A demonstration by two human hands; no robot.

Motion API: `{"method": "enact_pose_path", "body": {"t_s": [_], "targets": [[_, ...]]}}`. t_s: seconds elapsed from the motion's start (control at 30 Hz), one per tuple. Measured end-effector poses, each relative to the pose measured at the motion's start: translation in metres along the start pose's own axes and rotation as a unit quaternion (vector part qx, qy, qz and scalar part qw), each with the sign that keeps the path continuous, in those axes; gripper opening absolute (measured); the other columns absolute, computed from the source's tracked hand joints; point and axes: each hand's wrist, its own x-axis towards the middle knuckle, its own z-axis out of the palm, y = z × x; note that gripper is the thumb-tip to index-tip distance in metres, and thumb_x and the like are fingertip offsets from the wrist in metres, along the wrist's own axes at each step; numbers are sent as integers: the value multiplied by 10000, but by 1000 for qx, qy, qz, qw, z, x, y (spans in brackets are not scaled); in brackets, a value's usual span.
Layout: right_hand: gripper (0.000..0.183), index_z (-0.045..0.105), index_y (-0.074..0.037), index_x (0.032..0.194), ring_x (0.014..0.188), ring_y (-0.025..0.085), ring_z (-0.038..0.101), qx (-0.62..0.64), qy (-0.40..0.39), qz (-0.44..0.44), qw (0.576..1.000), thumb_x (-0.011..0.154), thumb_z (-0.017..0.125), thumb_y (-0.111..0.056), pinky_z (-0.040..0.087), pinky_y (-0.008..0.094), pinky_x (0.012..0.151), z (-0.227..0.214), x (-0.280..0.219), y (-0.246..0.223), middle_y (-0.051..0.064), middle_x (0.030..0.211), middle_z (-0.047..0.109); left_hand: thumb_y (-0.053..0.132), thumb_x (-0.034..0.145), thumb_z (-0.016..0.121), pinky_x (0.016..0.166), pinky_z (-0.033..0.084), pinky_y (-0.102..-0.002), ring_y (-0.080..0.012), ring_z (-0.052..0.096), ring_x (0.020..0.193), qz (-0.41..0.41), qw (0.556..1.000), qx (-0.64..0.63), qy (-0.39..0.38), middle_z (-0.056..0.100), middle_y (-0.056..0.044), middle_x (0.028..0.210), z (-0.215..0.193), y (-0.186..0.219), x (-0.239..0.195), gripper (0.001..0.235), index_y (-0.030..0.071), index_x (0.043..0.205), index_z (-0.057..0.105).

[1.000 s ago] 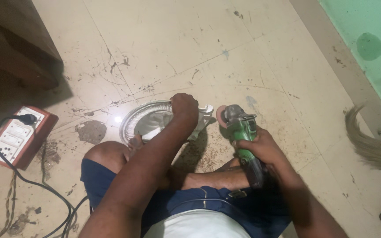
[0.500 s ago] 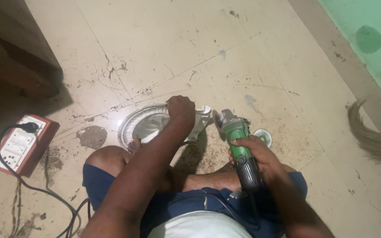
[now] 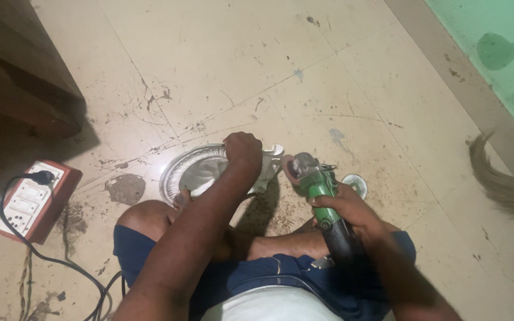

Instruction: The person sits on the floor and uses a handheld angle grinder to smooth the surface of a white statue. They hold the statue with one hand and operate the grinder with the other, working on various parts of the object.

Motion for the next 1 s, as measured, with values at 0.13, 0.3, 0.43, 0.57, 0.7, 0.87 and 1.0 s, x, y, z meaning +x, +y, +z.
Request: {"method": "enact_pose_path", "body": {"t_s": [0.13, 0.3, 0.43, 0.57, 0.7, 0.87, 1.0], "targets": [[406, 650, 53, 1122, 575, 240, 711, 10, 34, -51, 998, 753, 774, -63, 579, 343, 476, 7, 10, 6, 148, 791, 697, 188, 893, 713, 739, 571, -430, -267, 725, 1057, -11, 999, -5, 47, 765, -38, 1096, 5, 0, 0, 217, 183, 1091, 801], [402, 650, 23, 1105, 588, 230, 707, 4, 28, -49, 998, 734, 783, -58, 585, 347, 495, 11, 16, 13, 128, 793, 694, 179, 911, 693, 743, 578, -440, -267, 729, 1054, -13, 1000, -15, 15, 771, -39, 1085, 1, -4, 0, 220, 180, 1105, 796], [360, 668, 87, 1069, 623, 261, 725, -7, 28, 2, 1000, 772, 774, -85, 588, 347, 527, -3, 15, 38, 177, 797, 697, 196, 913, 688, 734, 577, -425, -274, 730, 1051, -7, 1000, -2, 22, 768, -50, 1084, 9, -9, 10, 213, 181, 1094, 799], [367, 629, 88, 1103, 713, 263, 739, 114, -45, -43, 991, 850, 733, -156, 612, 358, 620, -32, 10, 69, 210, 856, 717, 175, 925, 653, 735, 581, -439, -278, 739, 1020, 1, 998, -34, 46, 780, -56, 1051, 29, -22, 30, 200, 171, 1053, 806], [412, 599, 56, 1154, 730, 314, 747, 190, -16, -59, 980, 823, 682, -176, 636, 430, 666, -53, 19, 89, 226, 873, 716, 167, 924, 620, 725, 589, -479, -312, 747, 957, 23, 997, -37, 57, 773, -104, 1030, 44, -47, 53, 207, 145, 1022, 800], [523, 566, 112, 1196, 806, 342, 742, 226, -54, -82, 969, 809, 712, -208, 634, 451, 744, -64, 29, 102, 274, 936, 711, 152, 887, 652, 751, 604, -456, -323, 750, 952, 51, 996, -64, 45, 769, -127, 1010, 64, -65, 71, 170, 135, 986, 790], [597, 545, 84, 1258, 793, 328, 721, 234, -22, -86, 968, 778, 722, -222, 622, 446, 735, -57, 24, 101, 257, 932, 691, 145, 805, 726, 786, 596, -441, -326, 729, 991, 70, 994, -81, 22, 751, -124, 1021, 60, -81, 85, 207, 150, 1009, 762]]}}
